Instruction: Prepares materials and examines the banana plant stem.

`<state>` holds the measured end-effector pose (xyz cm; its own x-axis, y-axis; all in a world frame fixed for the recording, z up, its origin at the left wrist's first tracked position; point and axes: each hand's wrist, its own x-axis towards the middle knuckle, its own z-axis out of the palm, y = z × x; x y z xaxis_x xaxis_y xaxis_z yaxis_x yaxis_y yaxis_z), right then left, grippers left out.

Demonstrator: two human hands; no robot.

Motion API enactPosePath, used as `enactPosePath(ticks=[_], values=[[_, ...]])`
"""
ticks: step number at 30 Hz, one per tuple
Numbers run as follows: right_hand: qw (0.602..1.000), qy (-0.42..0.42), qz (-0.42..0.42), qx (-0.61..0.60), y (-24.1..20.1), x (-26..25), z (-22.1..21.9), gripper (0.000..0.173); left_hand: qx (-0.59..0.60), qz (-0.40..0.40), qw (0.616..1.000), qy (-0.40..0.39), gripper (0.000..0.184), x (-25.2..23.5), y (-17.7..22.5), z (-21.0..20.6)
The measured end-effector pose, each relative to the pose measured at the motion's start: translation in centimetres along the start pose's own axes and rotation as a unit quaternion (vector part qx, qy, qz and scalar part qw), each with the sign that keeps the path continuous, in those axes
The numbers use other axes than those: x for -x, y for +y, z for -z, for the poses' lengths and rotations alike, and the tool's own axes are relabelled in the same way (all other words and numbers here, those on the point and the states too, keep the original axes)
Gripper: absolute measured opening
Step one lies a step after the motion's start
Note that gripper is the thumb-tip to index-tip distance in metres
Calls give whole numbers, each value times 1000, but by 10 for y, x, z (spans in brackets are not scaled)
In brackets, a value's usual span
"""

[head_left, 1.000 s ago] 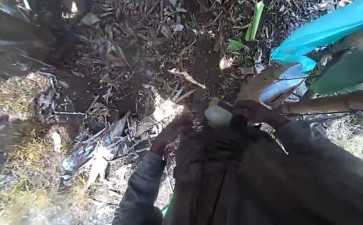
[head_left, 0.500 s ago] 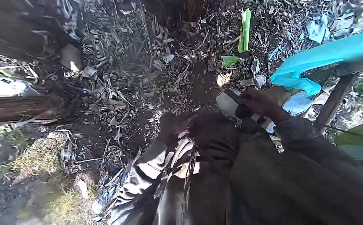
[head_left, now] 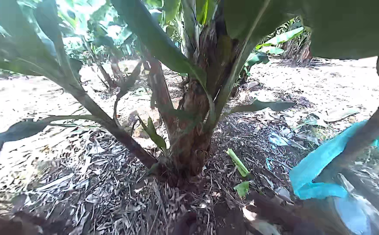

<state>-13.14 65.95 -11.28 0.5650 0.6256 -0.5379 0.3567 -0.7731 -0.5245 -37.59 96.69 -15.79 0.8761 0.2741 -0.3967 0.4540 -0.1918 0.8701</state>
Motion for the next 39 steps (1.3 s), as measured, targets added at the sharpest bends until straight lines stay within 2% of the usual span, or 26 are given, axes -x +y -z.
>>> enactPosePath(ticks=[3, 5, 6, 8, 9, 10, 12, 14, 17, 21, 23, 25, 27, 29, 32, 34, 37, 39], values=[[978, 158, 137, 15, -128, 13, 102, 52, -80, -140, 987, 13, 52, -58, 115, 72], [921, 271, 272, 63, -217, 30, 172, 48, -142, -238, 960, 25, 56, -87, 206, 95], [878, 326, 336, 99, -257, 38, 207, 44, -176, -287, 941, 41, 55, -99, 253, 101], [753, 453, 442, 179, -317, 48, 287, 45, -220, -378, 892, 112, 48, -113, 339, 105], [700, 520, 443, 209, -331, 56, 333, 49, -238, -403, 870, 154, 45, -114, 376, 107], [675, 582, 399, 215, -332, 68, 378, 56, -255, -415, 854, 183, 45, -111, 409, 109], [698, 647, 282, 124, -303, 99, 450, 68, -259, -442, 832, 212, 48, -108, 470, 119], [722, 670, 170, 32, -252, 104, 489, 78, -245, -470, 812, 246, 50, -108, 528, 125], [747, 650, 127, 66, -194, 81, 487, 67, -251, -519, 748, 329, 62, -127, 615, 118], [744, 638, 127, 151, -177, 62, 473, 52, -291, -488, 696, 440, 103, -194, 711, 76], [738, 644, 133, 155, -169, 59, 472, 49, -258, -466, 658, 532, 119, -232, 728, 48], [733, 646, 141, 162, -162, 60, 471, 49, -243, -447, 620, 597, 115, -255, 731, 38], [725, 648, 158, 172, -157, 60, 470, 50, -230, -473, 598, 605, 103, -260, 727, 41], [718, 649, 172, 180, -156, 60, 471, 51, -223, -505, 605, 574, 91, -256, 722, 49], [718, 648, 170, 190, -153, 59, 472, 51, -244, -551, 603, 523, 49, -248, 713, 52], [716, 651, 157, 199, -151, 54, 474, 50, -268, -556, 645, 451, 38, -233, 708, 59], [711, 657, 133, 212, -148, 51, 474, 50, -277, -523, 734, 333, 38, -210, 698, 86], [712, 660, 115, 210, -146, 49, 469, 51, -268, -515, 760, 293, 39, -198, 674, 100]])
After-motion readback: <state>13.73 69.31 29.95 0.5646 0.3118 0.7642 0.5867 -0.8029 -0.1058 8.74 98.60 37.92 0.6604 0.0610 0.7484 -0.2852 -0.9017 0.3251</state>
